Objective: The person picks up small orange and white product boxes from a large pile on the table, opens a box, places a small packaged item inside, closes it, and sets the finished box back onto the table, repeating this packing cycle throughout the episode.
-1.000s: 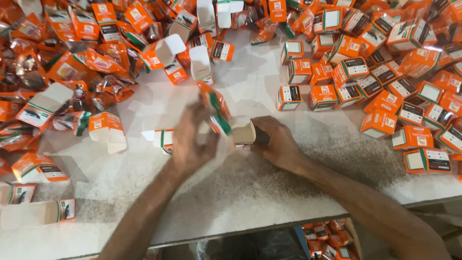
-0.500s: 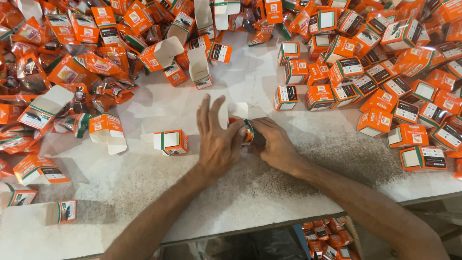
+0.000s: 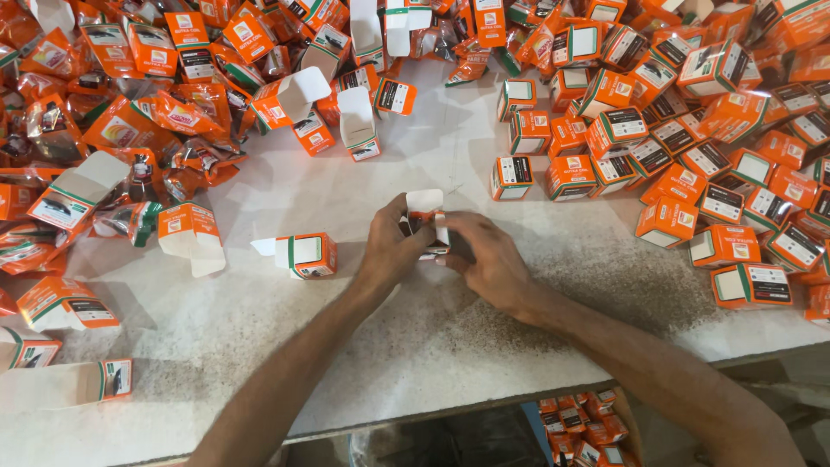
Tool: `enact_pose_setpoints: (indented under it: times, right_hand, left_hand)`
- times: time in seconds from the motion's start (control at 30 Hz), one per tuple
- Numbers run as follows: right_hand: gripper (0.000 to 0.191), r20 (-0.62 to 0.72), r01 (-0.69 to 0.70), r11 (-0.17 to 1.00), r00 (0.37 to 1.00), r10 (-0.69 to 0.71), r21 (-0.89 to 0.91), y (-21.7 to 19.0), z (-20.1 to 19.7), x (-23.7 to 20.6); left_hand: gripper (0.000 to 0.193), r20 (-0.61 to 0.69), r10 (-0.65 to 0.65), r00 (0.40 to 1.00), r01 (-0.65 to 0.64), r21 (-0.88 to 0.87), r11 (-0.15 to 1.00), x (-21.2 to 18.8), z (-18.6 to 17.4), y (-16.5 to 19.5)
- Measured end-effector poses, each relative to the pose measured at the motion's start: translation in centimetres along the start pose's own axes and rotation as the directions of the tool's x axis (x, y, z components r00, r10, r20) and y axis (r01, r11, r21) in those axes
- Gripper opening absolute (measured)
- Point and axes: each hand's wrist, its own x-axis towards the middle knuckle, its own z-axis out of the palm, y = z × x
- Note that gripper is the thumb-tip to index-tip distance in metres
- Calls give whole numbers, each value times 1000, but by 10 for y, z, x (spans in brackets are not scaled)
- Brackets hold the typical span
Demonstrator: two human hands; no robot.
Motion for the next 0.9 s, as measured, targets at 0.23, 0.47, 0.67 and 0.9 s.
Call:
enact_pose_setpoints:
  times: [0.23,0.47,0.67,0.9]
  right_hand:
    - [46,55,130,968,991,-120,-216,4,-1,-1]
    - [55,68,-140,989,987,143,-58,-1,-4,1]
    - [61,87,-55,998,995,58,-35,-7,-9,7]
    - [57,126,161,971,982,-140,-177,-5,-16,12]
  left_hand:
    - [16,205,-237,950,288,-277,917,0,-37,5]
    - [13,94,-154,984,163,-94,982,9,-22,10]
    - [12,63,228,972,-236,213,948,-4,-12,10]
    - [35,127,325,937,-349,293,890,-16,-12,17]
